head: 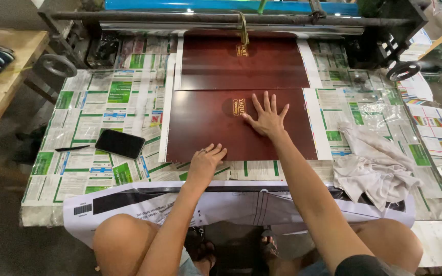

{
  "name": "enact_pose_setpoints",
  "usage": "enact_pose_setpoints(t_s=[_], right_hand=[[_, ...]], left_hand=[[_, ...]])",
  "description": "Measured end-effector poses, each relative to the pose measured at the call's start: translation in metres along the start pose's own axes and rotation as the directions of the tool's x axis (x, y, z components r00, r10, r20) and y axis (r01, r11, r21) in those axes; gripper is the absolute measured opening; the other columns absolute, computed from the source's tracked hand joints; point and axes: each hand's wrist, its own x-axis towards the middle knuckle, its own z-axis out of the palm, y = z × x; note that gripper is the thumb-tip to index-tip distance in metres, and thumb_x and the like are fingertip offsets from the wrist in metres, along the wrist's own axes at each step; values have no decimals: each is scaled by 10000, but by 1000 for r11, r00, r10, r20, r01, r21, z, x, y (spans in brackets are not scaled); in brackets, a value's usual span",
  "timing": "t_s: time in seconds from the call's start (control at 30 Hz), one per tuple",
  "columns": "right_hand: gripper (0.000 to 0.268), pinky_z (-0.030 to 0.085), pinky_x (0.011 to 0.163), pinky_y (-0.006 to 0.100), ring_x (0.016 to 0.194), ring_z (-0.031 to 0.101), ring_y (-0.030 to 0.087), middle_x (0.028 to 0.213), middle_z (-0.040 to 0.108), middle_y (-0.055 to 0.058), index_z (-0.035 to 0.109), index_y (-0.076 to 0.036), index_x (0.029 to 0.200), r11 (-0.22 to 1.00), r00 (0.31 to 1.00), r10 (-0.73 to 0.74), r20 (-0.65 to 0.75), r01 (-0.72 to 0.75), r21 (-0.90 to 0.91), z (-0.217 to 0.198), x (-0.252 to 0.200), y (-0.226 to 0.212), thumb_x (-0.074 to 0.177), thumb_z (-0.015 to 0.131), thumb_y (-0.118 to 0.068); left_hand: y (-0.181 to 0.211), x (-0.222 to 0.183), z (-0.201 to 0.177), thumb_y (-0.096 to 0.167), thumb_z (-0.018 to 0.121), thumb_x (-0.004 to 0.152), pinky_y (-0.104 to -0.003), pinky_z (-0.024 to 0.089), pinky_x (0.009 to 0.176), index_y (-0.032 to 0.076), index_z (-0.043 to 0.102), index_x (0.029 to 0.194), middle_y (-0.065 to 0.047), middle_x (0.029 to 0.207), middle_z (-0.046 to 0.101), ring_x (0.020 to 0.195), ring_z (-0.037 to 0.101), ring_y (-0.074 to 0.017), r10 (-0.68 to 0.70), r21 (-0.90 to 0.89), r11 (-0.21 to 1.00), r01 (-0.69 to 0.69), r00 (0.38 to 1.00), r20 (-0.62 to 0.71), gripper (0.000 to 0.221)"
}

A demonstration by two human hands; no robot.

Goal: Manually feeding individual printed sheets into a roller-based laminating or finishing machine in a print shop.

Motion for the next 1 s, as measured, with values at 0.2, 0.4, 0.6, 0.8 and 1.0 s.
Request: enact_pose_setpoints(t_s=[0.2,0.4,0.6,0.8,1.0], right_hand=[[946,44,1134,771,1569,49,404,1705,63,199,152,-282,1646,961,960,-278,-42,277,-20,20,-130,-15,894,424,-788],[654,290,1156,613,1491,349,312,1619,359,113,398,-321,1570,919,924,-383,0,381,-96,-23,-161,-13,943,573,-256],[385,406,1167,486,1330,617,208,1377,665,0,714,-211,1325,939,828,-309,-467,343,-12,-108,-171,-43,999,585,-51],[452,244,1186,626,1430,440,253,1514,518,35,568,-255,1464,982,890,-151,-430,183,35,-12,-170,-32,1021,543,-341],[685,33,1106,815,1541,181,430,1686,224,144,300,-376,1604,987,943,-151,-296,130,-92,28,-180,-20,984,401,-648]], left_hand=[[0,1,5,241,640,953,-485,478,1007,142,677,1278,-69,1368,669,1267,623,-275,-3,48,999,3,1000,6,342],[21,-4,-7,101,573,926,-482,424,1130,115,656,1343,-97,1407,641,1311,593,-292,82,267,963,-38,984,-156,426],[54,-12,-37,193,650,983,-488,408,1172,99,620,1415,-122,1411,574,1290,548,-294,211,99,976,-194,957,-200,444],[44,-15,2,325,773,838,-537,415,1073,62,591,1382,-185,1390,575,1267,551,-345,99,96,991,-94,994,-49,631],[44,-14,-1,303,784,831,-529,422,1062,71,611,1356,-169,1379,595,1257,563,-329,91,66,994,-88,994,-56,599]])
